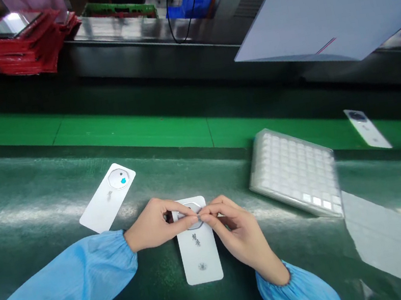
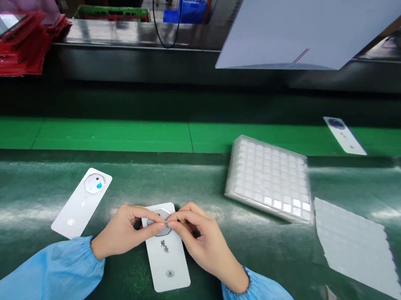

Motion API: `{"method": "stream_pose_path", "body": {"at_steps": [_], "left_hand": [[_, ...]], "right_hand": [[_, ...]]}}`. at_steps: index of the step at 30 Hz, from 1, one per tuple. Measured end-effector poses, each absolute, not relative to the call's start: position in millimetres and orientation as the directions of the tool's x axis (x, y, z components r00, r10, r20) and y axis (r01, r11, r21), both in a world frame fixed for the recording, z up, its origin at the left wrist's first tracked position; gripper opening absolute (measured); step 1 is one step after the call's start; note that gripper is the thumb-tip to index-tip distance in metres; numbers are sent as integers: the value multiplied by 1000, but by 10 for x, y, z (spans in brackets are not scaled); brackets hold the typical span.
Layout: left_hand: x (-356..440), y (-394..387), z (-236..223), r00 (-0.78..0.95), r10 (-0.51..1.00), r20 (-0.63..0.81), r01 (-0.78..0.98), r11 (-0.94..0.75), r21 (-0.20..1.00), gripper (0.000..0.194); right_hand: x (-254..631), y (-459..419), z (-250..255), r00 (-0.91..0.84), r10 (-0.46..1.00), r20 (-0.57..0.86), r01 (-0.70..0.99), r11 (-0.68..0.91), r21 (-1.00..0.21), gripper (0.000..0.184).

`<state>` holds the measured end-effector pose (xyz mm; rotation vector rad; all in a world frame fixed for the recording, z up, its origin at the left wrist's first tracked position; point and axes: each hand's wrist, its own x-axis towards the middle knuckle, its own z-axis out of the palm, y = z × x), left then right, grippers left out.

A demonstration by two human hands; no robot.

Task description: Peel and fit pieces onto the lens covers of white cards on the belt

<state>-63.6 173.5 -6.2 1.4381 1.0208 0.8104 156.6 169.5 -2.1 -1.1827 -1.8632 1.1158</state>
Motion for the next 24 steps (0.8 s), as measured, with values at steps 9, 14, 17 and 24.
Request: {"method": "stream_pose_path", "body": {"at_steps": [9,14,17,24], "left_hand": [[-614,1724,-84,357,932,-64,112,25,993,20],[-606,1721,-65,367,930,-31,143,-24,989,17],[-606,1714,-77,362,931,-47,156,-11,988,16],[-607,1705,-79,361,931,-55,146,2,989,21]], "right_hand": [[1525,1666,-46,-321,941,108,356,226,-907,19],[1523,1642,-36,-302,952,46,334,151,-930,22],[1543,1653,-5,-289,956,39,358,145,-922,23],[1552,1674,15,-267,960,81,428,193,-883,23]]}}
